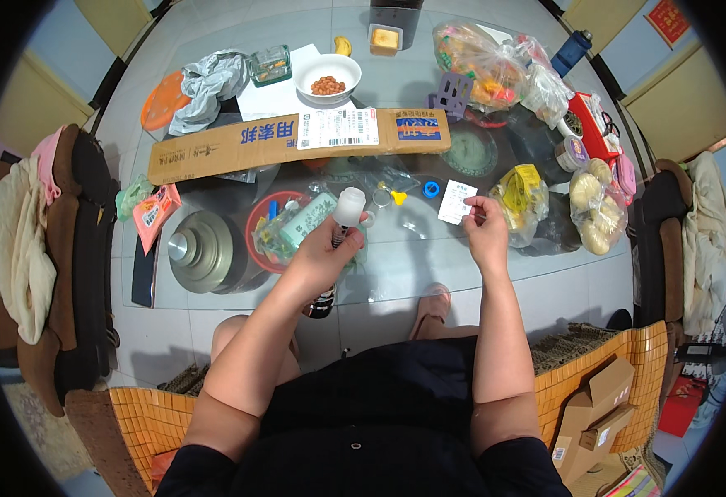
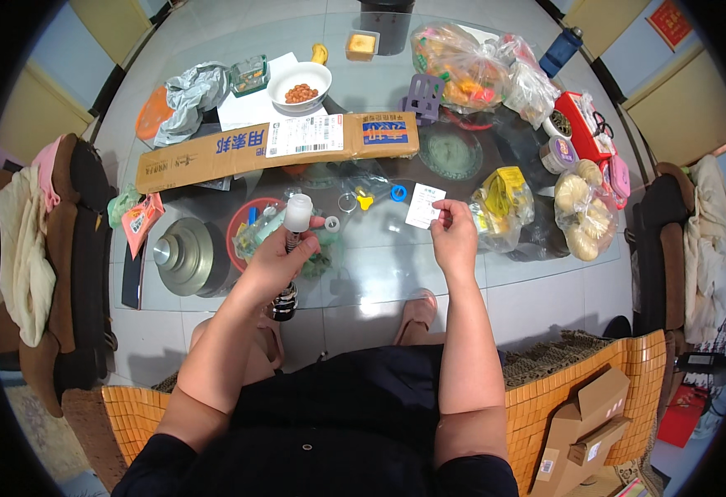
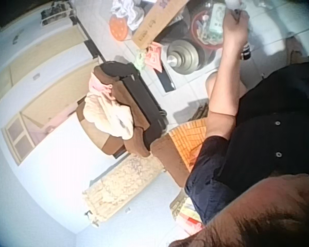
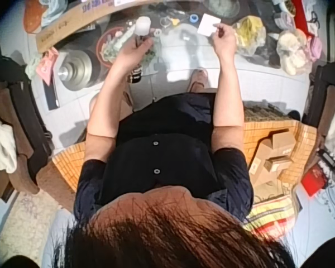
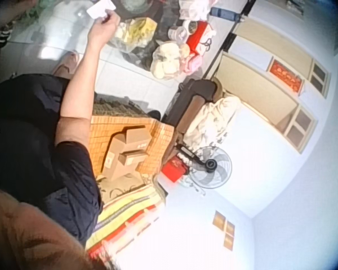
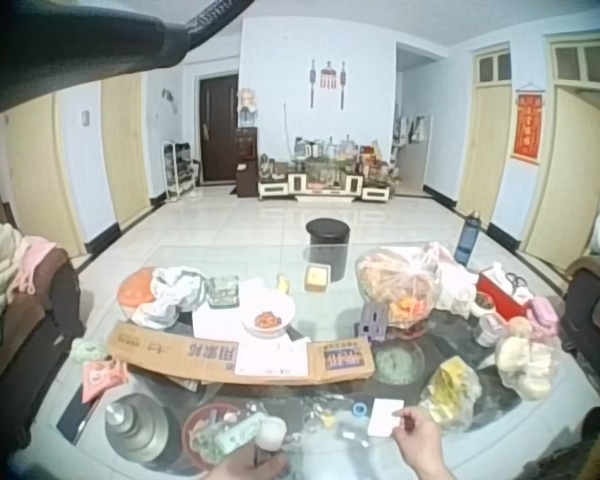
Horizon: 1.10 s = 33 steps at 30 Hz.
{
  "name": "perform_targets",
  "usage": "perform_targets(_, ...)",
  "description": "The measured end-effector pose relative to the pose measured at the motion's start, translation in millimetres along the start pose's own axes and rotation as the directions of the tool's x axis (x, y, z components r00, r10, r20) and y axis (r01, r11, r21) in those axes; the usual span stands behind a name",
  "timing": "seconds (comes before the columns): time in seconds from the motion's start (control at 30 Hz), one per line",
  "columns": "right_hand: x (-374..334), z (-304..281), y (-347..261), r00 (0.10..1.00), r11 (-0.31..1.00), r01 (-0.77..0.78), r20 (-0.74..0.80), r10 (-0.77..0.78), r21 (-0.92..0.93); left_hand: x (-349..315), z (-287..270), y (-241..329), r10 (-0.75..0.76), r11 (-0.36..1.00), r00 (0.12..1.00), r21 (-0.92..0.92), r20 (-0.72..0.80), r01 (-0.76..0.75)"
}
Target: The person assembles a chrome faucet by hand, attaching a white plastic adapter and a small white cap to the threaded end. They repeatedly screw and unscrew the components, inspecting the fit and alignment while handling the faucet and small parts over a glass table.
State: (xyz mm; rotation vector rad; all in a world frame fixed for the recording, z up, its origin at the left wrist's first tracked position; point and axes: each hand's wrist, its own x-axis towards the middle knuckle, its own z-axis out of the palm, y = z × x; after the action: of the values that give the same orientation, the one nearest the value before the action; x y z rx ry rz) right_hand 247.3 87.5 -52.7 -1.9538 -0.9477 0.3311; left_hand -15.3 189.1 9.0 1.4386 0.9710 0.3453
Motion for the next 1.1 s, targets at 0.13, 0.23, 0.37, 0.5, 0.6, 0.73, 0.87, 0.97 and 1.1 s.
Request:
perform_targets(0.13,1.0,1.1,6.1,1.000,1.000,0.004,0.015,-0.004,-0.008,-1.3,-0.4,3.5,0.021,0.999,1.000,-0.026,0.013,-0.021)
perform_targets(0.23,2.0,2.5,8.2,1.000,1.000,0.004,0.008,-0.003,-0.010,-0.7,-0.5,2.2,0.033,0.999,0.999,-0.027,0.005,-0.033)
perform_targets(0.37,2.1,2.7,8.4,1.000,1.000,-0.002,0.004,0.002,-0.015,-0.6,-0.1,3.2,0.054,0.997,0.998,-0.049,0.010,-0.054)
perform_targets(0.5,2.9,3.5,11.7,1.000,1.000,-0.008,0.014,0.008,-0.004,2.1,4.0,-3.7,0.167,0.961,0.985,-0.218,-0.044,-0.173)
perform_targets(0.6,2.6,3.8,12.9,1.000,1.000,-0.002,0.005,0.002,0.026,3.6,0.3,-4.7,0.099,0.892,0.995,-0.443,-0.008,-0.092)
perform_targets(0.73,2.4,5.7,12.3,1.000,0.995,-0.015,-0.006,0.016,0.094,5.0,-0.9,-5.0,0.162,0.849,0.986,-0.504,-0.042,-0.161)
perform_targets(0.87,2.6,6.2,12.4,1.000,0.997,-0.024,-0.004,0.025,0.070,3.8,-2.0,-1.7,0.139,0.814,0.989,-0.563,-0.051,-0.143)
perform_targets(0.97,3.1,6.3,13.0,1.000,0.996,-0.030,-0.002,0.031,0.079,5.3,-2.9,-2.6,0.131,0.812,0.989,-0.566,-0.060,-0.142)
perform_targets(1.1,3.6,6.9,17.2,1.000,0.998,-0.018,0.012,0.017,0.067,6.6,-3.0,-2.0,0.114,0.817,0.991,-0.562,-0.066,-0.131)
